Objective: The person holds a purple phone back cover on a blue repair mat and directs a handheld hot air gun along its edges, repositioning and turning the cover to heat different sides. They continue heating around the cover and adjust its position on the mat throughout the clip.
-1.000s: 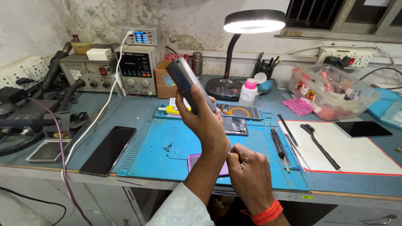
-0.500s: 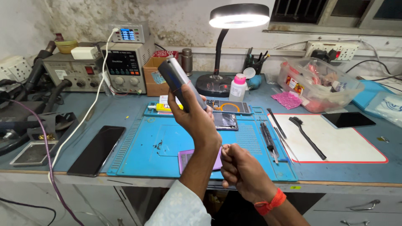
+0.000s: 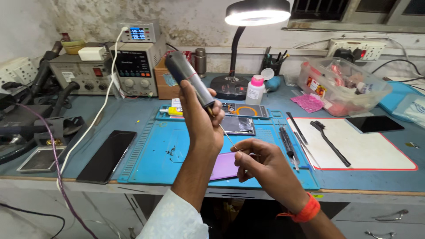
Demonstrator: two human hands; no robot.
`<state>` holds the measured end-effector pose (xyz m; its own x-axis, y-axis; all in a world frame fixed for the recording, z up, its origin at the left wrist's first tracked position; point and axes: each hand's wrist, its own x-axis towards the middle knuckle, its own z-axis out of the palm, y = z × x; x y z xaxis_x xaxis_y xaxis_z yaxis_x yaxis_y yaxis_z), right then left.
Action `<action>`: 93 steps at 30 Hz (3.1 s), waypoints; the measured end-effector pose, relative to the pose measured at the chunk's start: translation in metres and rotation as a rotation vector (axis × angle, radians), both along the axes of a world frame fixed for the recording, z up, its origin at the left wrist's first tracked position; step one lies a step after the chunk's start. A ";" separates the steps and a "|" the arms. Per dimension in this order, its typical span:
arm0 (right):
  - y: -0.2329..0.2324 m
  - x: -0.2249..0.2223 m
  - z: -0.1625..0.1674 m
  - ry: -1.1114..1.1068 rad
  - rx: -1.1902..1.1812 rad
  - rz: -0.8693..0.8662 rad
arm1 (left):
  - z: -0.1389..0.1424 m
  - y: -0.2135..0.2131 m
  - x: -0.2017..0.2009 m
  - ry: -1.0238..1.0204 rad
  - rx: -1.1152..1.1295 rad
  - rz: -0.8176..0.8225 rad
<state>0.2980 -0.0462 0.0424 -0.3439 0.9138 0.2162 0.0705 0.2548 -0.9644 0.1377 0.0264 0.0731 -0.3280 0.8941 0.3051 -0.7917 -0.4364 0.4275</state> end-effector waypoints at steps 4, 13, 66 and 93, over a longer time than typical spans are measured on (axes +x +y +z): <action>-0.002 0.012 0.005 -0.089 0.216 -0.154 | 0.001 -0.001 -0.005 0.114 -0.027 -0.197; -0.004 0.038 0.051 -0.900 1.428 -0.450 | -0.002 -0.050 -0.003 1.062 -0.117 -0.794; 0.007 0.079 0.026 -0.256 0.518 -0.263 | 0.027 -0.057 -0.008 1.711 0.388 0.265; 0.022 0.071 0.019 -0.889 1.060 -0.265 | 0.040 -0.034 -0.011 2.054 0.470 -0.034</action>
